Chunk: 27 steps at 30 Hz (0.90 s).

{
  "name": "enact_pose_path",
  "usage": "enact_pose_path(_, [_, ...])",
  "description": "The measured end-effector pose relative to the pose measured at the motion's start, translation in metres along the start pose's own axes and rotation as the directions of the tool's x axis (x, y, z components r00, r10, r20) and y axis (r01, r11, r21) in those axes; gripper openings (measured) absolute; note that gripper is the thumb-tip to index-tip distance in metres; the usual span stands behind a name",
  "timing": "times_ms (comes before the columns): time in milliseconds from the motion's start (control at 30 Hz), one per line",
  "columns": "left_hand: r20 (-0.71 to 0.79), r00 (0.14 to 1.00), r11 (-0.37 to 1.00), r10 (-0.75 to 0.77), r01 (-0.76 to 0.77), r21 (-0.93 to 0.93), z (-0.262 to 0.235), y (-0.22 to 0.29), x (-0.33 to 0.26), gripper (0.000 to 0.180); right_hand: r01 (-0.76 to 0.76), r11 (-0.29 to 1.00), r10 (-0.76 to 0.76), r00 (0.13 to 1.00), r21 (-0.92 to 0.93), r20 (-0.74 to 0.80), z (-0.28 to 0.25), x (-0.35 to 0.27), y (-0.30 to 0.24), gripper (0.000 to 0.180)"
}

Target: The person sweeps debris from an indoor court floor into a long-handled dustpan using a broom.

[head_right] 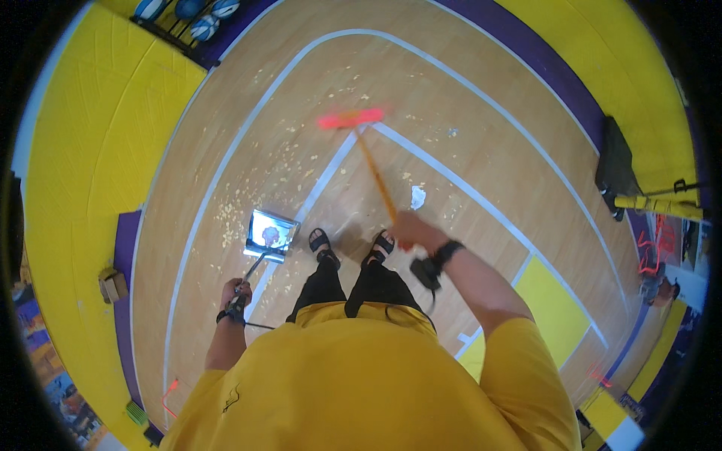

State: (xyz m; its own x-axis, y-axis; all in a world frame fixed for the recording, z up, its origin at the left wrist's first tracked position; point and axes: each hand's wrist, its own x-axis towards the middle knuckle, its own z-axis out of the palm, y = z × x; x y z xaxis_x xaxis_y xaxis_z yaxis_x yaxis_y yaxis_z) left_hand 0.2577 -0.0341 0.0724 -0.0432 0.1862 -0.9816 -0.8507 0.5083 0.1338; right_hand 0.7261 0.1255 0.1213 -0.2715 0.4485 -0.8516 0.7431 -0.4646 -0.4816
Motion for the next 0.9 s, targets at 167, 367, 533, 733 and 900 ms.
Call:
enact_pose_path(167, [0.047, 0.998, 0.998, -0.041, 0.043, -0.043, -0.034, 0.022, 0.033, 0.02, -0.036, 0.991, 0.075, 0.944, -0.126, 0.322, 0.077, -0.063, -0.028, 0.02])
enact_pose_path(367, [-0.043, 0.995, 0.993, 0.086, -0.089, -0.076, -0.095, 0.054, 0.054, 0.012, -0.122, 0.992, 0.096, 0.871, 0.023, 0.482, 0.103, -0.091, -0.093, 0.018])
enact_pose_path(533, [0.055, 0.978, 0.973, 0.203, -0.195, -0.121, -0.191, 0.065, 0.061, 0.012, -0.1, 0.988, 0.06, 0.948, 0.115, 0.312, 0.083, -0.1, -0.142, 0.014])
enact_pose_path(733, [-0.028, 0.998, 0.924, 0.05, -0.057, -0.379, -0.198, 0.06, 0.034, 0.009, 0.004, 0.916, -0.014, 1.0, 0.402, 0.021, 0.033, -0.04, -0.157, 0.011])
enact_pose_path(900, [-0.006, 0.999, 0.853, 0.054, -0.049, -0.519, -0.162, 0.045, 0.014, 0.008, 0.035, 0.878, 0.021, 0.994, 0.477, -0.111, -0.095, 0.049, -0.18, 0.012])
